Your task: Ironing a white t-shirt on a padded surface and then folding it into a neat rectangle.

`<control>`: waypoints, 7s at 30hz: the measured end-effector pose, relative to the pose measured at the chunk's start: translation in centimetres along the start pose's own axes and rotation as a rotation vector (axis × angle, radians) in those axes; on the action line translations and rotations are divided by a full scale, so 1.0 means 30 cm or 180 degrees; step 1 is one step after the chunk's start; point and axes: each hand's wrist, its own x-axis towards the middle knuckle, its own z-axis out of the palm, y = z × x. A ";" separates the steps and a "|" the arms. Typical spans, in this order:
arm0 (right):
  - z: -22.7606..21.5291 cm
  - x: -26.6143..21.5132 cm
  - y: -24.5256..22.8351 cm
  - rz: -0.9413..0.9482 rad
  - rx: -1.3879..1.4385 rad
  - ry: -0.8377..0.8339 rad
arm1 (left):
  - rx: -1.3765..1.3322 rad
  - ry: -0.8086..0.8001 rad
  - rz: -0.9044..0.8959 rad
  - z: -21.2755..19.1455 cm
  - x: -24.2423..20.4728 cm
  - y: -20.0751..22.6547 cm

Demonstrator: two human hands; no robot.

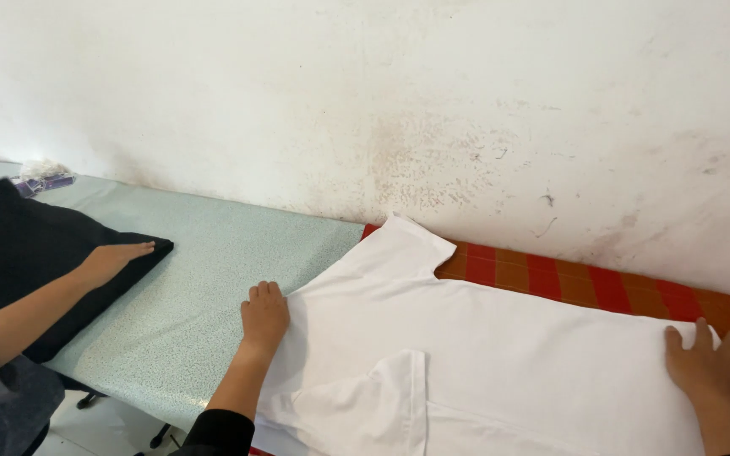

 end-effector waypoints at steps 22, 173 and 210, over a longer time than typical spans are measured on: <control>-0.014 0.087 -0.002 -0.0609 0.0760 0.0588 | -0.0991 -0.0521 -0.0023 -0.071 0.251 0.365; 0.184 -0.908 -0.711 -0.2573 0.0609 -0.1430 | -0.1967 -0.1151 0.0438 -0.393 -0.037 0.098; -0.072 -0.398 0.257 0.0025 -0.0071 0.0356 | -0.1964 0.0580 0.2346 -0.565 -0.605 0.769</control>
